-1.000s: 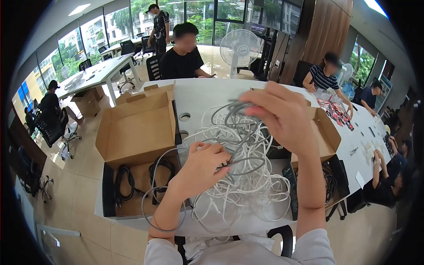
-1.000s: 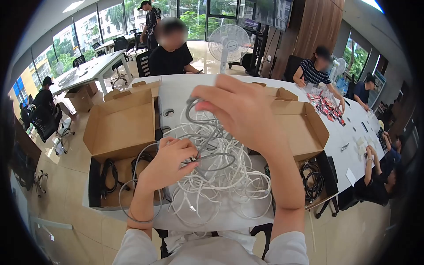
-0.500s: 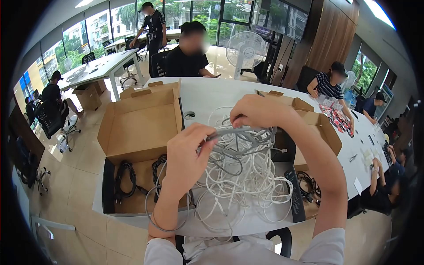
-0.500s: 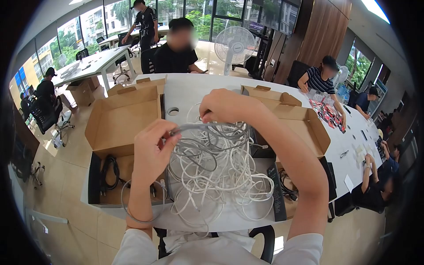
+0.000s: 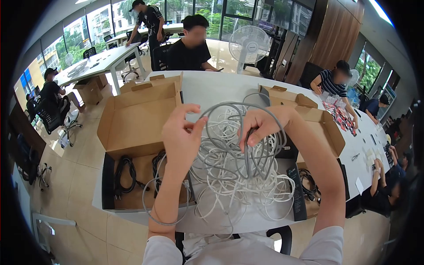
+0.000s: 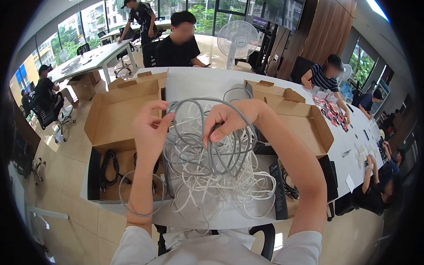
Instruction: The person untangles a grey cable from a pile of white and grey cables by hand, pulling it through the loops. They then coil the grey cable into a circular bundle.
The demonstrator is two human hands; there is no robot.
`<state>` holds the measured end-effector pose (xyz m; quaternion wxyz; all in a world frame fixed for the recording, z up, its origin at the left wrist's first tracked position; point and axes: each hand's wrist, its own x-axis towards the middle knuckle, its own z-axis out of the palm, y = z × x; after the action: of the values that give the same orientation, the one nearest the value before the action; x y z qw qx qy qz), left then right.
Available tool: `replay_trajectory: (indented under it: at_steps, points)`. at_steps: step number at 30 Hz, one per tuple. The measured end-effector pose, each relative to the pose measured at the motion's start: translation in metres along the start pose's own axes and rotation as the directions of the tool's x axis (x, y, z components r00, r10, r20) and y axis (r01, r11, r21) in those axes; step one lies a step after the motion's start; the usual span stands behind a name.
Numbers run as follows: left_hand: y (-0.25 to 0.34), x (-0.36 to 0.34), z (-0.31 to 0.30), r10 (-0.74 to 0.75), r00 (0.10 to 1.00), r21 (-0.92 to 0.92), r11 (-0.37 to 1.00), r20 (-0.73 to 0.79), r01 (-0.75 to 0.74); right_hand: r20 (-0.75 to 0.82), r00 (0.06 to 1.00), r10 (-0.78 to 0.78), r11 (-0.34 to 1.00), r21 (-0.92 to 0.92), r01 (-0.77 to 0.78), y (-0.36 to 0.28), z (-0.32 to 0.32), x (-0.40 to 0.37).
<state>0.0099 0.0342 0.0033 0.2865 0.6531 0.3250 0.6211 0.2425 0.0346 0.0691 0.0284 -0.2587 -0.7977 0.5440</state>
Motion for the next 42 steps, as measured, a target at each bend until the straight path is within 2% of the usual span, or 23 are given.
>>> replay_trajectory:
  at_steps: [2,3,6,8,11,14,19,22,25,28,31,34,38,42]
  points:
    - [-0.01,-0.001,0.007,0.086,0.996,0.171,0.981,0.02,-0.088,-0.015,0.996,-0.087,0.991,0.102,0.088,0.006,0.004,0.0]
    - [-0.012,-0.003,0.011,0.128,0.991,0.239,0.962,0.04,-0.134,-0.08,0.98,-0.183,0.975,0.11,0.192,0.013,0.01,0.003]
    - [-0.013,-0.006,0.013,0.249,0.963,0.4,0.876,0.107,-0.27,-0.262,0.961,-0.092,0.929,0.325,0.178,0.021,0.023,0.002]
    - [-0.012,-0.005,0.012,0.368,0.918,0.436,0.809,0.146,-0.394,-0.396,0.911,-0.116,0.882,0.381,0.278,0.018,0.037,0.006]
    - [0.005,-0.004,0.008,0.262,0.964,0.04,0.965,-0.038,-0.26,-0.543,0.837,-0.062,0.827,0.441,0.348,0.015,0.049,0.008]
    - [0.033,-0.012,-0.006,0.401,0.914,0.287,0.871,0.056,-0.4,-0.592,0.803,-0.072,0.821,0.422,0.384,0.019,0.049,0.007]
    - [0.034,-0.018,0.004,0.308,0.93,0.377,0.852,0.202,-0.364,-0.643,0.763,-0.068,0.828,0.391,0.403,0.014,0.056,0.012]
    - [0.025,-0.015,0.005,0.253,0.95,0.141,0.949,0.185,-0.28,-0.673,0.736,-0.07,0.795,0.408,0.448,0.017,0.053,0.008]
    - [0.026,-0.015,0.014,0.332,0.942,0.06,0.94,0.043,-0.335,-0.71,0.701,-0.068,0.789,0.392,0.473,0.02,0.051,0.006]
    - [0.035,-0.026,0.009,0.364,0.931,0.108,0.927,-0.023,-0.359,-0.756,0.654,-0.034,0.782,0.387,0.488,0.023,0.05,0.008]
    - [0.044,-0.032,0.006,0.267,0.944,0.166,0.939,0.195,-0.3,-0.779,0.627,0.013,0.77,0.407,0.491,0.026,0.052,0.008]
    - [0.046,-0.028,0.015,0.263,0.949,0.319,0.897,0.174,-0.307,-0.789,0.611,0.058,0.758,0.433,0.488,0.032,0.048,0.01]
    - [0.038,-0.026,0.02,0.199,0.961,0.358,0.897,0.195,-0.258,-0.807,0.58,0.112,0.777,0.435,0.455,0.031,0.052,0.01]
    - [0.028,-0.026,0.021,0.13,0.968,0.38,0.902,0.214,-0.205,-0.835,0.542,0.097,0.858,0.347,0.38,0.019,0.058,0.011]
